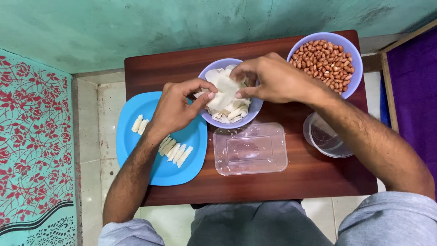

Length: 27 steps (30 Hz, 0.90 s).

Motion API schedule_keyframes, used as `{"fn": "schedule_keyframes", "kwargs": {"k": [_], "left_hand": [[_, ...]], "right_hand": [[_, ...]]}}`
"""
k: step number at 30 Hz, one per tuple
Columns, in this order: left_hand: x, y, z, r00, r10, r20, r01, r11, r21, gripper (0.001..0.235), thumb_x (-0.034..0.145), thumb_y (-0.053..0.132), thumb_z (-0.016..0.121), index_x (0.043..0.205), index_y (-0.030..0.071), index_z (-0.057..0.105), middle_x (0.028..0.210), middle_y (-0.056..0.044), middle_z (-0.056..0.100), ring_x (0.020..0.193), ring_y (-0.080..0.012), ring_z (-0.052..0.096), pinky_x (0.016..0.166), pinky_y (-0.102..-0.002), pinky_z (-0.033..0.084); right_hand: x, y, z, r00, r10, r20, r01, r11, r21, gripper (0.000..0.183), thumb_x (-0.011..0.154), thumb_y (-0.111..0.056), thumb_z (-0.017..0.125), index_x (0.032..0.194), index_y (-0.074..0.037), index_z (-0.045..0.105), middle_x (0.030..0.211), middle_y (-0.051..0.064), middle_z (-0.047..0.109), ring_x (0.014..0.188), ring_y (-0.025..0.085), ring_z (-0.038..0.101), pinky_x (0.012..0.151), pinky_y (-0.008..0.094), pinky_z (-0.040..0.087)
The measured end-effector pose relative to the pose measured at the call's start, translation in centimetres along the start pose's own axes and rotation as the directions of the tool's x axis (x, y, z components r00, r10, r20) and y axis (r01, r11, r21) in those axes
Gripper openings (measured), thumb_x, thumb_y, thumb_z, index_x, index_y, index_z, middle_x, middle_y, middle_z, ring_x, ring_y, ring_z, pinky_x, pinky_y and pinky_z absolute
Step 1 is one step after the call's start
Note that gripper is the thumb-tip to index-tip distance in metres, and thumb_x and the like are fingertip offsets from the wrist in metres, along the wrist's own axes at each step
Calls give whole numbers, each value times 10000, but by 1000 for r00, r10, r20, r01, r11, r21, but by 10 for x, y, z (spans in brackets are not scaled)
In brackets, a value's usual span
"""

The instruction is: The person sits at a low table and wraps peanuts in thin white sheets by hand. They pick up a sheet, place a peanut in the center, fold the sheet into a small packet, and place it on a blue plate. The process is repeated with ingredients from bowls on the table.

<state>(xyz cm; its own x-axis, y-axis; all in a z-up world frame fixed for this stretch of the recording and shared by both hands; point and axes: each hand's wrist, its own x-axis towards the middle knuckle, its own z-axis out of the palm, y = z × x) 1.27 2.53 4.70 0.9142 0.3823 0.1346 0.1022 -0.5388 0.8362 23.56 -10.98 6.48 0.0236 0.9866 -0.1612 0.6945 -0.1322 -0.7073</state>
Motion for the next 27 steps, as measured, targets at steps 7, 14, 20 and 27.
{"fn": "schedule_keyframes", "kwargs": {"k": [7, 14, 20, 27], "left_hand": [[2, -5, 8, 999, -22, -34, 17, 989, -149, 108, 947, 86, 767, 1041, 139, 768, 743, -73, 764, 705, -92, 646, 724, -275, 576], [1, -12, 11, 999, 21, -37, -25, 994, -111, 162, 814, 63, 893, 931, 66, 781, 715, -93, 738, 670, -132, 673, 656, -278, 573], [1, -6, 13, 993, 104, -50, -99, 990, 99, 105, 872, 85, 846, 817, 59, 760, 624, -103, 698, 534, -205, 642, 535, -309, 528], [-8, -11, 27, 963, 96, -252, -62, 988, 141, 456, 877, 176, 885, 1275, 155, 663, 686, -33, 651, 581, -178, 618, 564, -289, 528]], "right_hand": [[-2, -5, 20, 999, -45, 30, 44, 998, 34, 362, 858, -144, 830, 1173, -3, 719, 1056, 217, 756, 857, 350, 743, 761, 463, 585], [-9, 17, 19, 972, -29, -232, 30, 1000, 4, 79, 862, -150, 812, 919, -147, 757, 796, 38, 773, 709, 230, 750, 643, 357, 575], [-22, 18, 14, 943, -101, -316, 72, 992, -102, 20, 933, -109, 748, 939, -114, 767, 772, 67, 761, 661, 258, 732, 604, 355, 567], [-34, 10, 16, 907, -146, -395, 144, 989, -33, 89, 920, -74, 727, 1007, -89, 730, 811, 90, 762, 731, 286, 745, 613, 381, 575]]}}
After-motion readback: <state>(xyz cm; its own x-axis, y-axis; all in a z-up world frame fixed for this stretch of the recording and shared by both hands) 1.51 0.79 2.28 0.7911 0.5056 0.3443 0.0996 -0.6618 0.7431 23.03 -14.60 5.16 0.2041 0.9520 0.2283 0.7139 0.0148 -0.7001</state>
